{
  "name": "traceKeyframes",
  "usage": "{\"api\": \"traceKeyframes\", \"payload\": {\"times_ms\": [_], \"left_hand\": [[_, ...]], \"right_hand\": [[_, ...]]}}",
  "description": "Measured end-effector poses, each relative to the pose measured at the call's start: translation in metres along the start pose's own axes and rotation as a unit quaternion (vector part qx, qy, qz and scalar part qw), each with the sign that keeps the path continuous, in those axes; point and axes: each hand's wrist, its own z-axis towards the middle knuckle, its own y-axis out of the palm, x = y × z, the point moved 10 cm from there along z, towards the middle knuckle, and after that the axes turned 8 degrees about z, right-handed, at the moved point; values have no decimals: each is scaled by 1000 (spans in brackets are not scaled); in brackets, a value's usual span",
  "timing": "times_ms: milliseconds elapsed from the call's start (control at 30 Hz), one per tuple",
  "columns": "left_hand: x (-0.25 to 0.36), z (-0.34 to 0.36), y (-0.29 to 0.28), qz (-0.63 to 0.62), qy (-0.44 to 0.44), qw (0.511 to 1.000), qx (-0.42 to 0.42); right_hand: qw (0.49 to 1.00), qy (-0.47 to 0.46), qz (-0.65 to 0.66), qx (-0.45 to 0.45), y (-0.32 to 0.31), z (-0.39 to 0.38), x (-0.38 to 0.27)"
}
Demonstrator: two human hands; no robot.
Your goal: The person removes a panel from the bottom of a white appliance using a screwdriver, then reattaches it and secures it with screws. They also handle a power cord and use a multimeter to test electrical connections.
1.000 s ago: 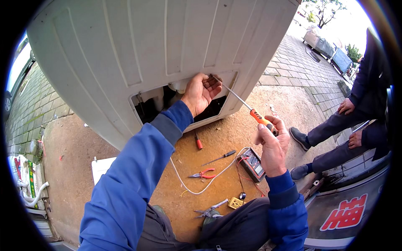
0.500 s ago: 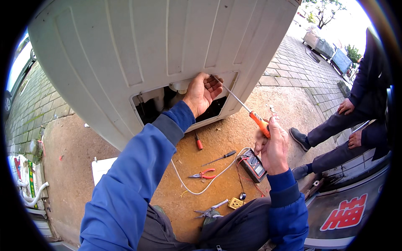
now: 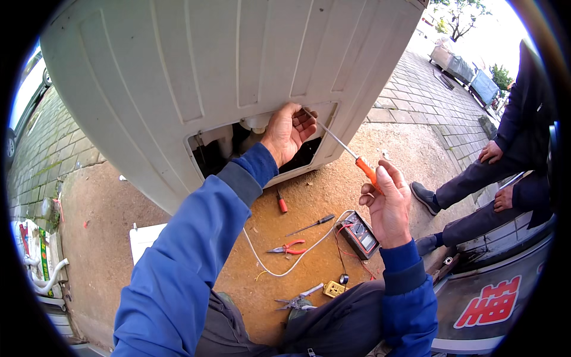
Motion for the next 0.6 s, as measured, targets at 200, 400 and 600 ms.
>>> {"api": "traceKeyframes", "payload": {"times_ms": [200, 400, 600], "left_hand": [[0, -1, 1, 68, 23, 997, 13], [-12, -16, 2, 104, -55, 993, -12], [7, -63, -34, 96, -59, 994, 0]], "right_hand": [[987, 8, -141, -77, -2, 2, 6], [886, 119, -420, -160, -16, -7, 37], [864, 117, -426, -243, 24, -38, 49]]}}
